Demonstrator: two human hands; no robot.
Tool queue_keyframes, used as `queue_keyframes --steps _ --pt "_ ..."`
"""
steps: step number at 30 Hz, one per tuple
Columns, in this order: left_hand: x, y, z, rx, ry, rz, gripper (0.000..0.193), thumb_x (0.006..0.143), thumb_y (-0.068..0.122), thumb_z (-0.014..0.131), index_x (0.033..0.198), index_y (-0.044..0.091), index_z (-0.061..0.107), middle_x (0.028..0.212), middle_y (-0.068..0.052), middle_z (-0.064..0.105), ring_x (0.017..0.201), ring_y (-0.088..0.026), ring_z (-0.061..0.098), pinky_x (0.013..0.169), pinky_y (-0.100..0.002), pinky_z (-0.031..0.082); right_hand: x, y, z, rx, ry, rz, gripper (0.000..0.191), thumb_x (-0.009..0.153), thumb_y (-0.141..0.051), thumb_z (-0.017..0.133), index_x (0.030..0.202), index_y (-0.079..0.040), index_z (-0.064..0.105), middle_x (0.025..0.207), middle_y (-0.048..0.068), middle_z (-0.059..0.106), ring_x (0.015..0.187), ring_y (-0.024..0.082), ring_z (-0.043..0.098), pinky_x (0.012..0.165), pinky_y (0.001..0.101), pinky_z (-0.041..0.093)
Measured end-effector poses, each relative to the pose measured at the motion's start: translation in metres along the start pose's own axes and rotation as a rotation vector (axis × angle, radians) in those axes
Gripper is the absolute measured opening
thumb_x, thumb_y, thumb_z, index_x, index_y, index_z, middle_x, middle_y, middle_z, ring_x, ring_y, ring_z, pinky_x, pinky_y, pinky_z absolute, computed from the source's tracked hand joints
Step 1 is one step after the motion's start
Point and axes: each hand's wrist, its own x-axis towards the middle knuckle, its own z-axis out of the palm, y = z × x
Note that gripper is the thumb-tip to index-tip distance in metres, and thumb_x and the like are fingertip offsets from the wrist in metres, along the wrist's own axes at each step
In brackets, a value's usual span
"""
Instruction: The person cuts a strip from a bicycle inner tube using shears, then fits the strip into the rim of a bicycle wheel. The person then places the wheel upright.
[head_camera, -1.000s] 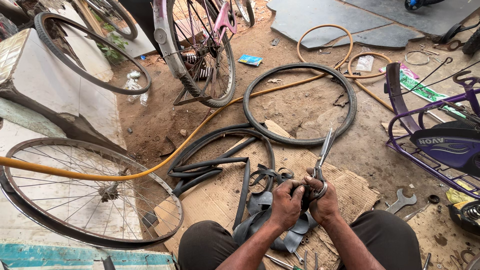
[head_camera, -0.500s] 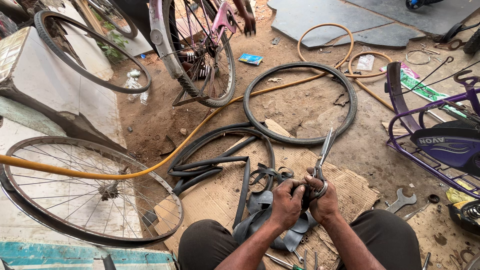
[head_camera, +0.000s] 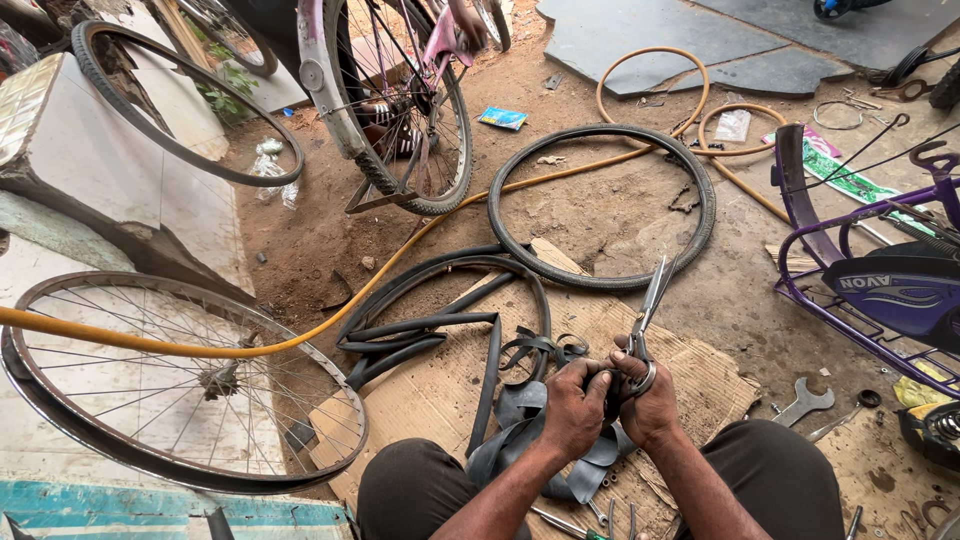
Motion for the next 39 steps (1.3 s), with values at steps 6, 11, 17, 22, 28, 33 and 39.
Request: queue_keyframes --steps 6,11,17,22,28,33,39 --pt "0.0002 -0.0007 0.0003 -0.008 0.001 -0.057 0.019 0.102 0.016 0.061 0.105 -0.001 0.069 0.092 -0.011 0.069 0.082 -0.015 0.067 0.073 -0.032 0.058 0.0007 0.0006 -0.0007 0.002 -0.013 -0.009 0.050 0.090 -0.012 0.069 0.134 0.004 0.051 0.090 0.008 0.065 0.077 0.015 0.068 0.067 0.0271 0.058" --pt "0.0032 -0.0038 0.0015 0.070 0.047 0.097 0.018 0.100 0.013 0.062 0.103 -0.003 0.070 0.093 -0.013 0.070 0.086 -0.018 0.068 0.075 -0.035 0.057 0.0039 0.0008 0.0009 0.051 -0.025 -0.015 0.048 0.090 -0.011 0.067 0.133 0.004 0.051 0.087 0.009 0.067 0.073 0.017 0.070 0.063 0.0255 0.059" --pt "0.0009 -0.0067 0.0033 -0.001 0.035 -0.072 0.020 0.099 0.017 0.062 0.099 -0.003 0.068 0.088 -0.012 0.069 0.080 -0.022 0.067 0.071 -0.038 0.056 0.0017 0.0023 -0.0028 0.048 -0.011 0.019 0.048 0.091 -0.011 0.068 0.134 0.003 0.052 0.086 0.008 0.066 0.071 0.017 0.069 0.060 0.0270 0.058" --pt "0.0032 -0.0070 0.0048 0.103 0.091 0.128 0.017 0.097 0.012 0.065 0.100 -0.004 0.070 0.091 -0.014 0.071 0.085 -0.021 0.068 0.075 -0.038 0.055 0.0050 0.0036 -0.0053 0.065 -0.010 0.012 0.050 0.089 -0.010 0.068 0.135 0.004 0.051 0.087 0.008 0.066 0.073 0.018 0.069 0.062 0.0281 0.058" --pt "0.0001 -0.0060 0.0043 0.022 0.029 0.010 0.018 0.100 0.014 0.062 0.102 -0.002 0.070 0.093 -0.012 0.071 0.084 -0.019 0.068 0.074 -0.036 0.058 0.0036 0.0025 -0.0078 0.024 -0.019 0.003 0.054 0.089 -0.013 0.070 0.138 0.004 0.051 0.091 0.010 0.066 0.076 0.018 0.068 0.066 0.0296 0.057" --pt "0.0005 -0.0017 0.0026 0.022 0.052 0.039 0.018 0.100 0.014 0.063 0.102 -0.003 0.069 0.090 -0.012 0.071 0.083 -0.018 0.068 0.074 -0.036 0.057 0.0010 -0.0006 -0.0036 0.033 -0.023 -0.003 0.056 0.088 -0.012 0.071 0.138 0.005 0.051 0.095 0.010 0.066 0.082 0.019 0.068 0.073 0.0313 0.059" --pt "0.0005 0.0013 0.0016 -0.006 0.035 0.024 0.018 0.101 0.014 0.062 0.103 -0.003 0.070 0.088 -0.011 0.070 0.081 -0.017 0.067 0.073 -0.035 0.057 -0.0005 -0.0030 -0.0012 0.027 -0.012 0.007 0.057 0.088 -0.013 0.070 0.138 0.005 0.050 0.094 0.011 0.065 0.084 0.019 0.069 0.074 0.0322 0.059"
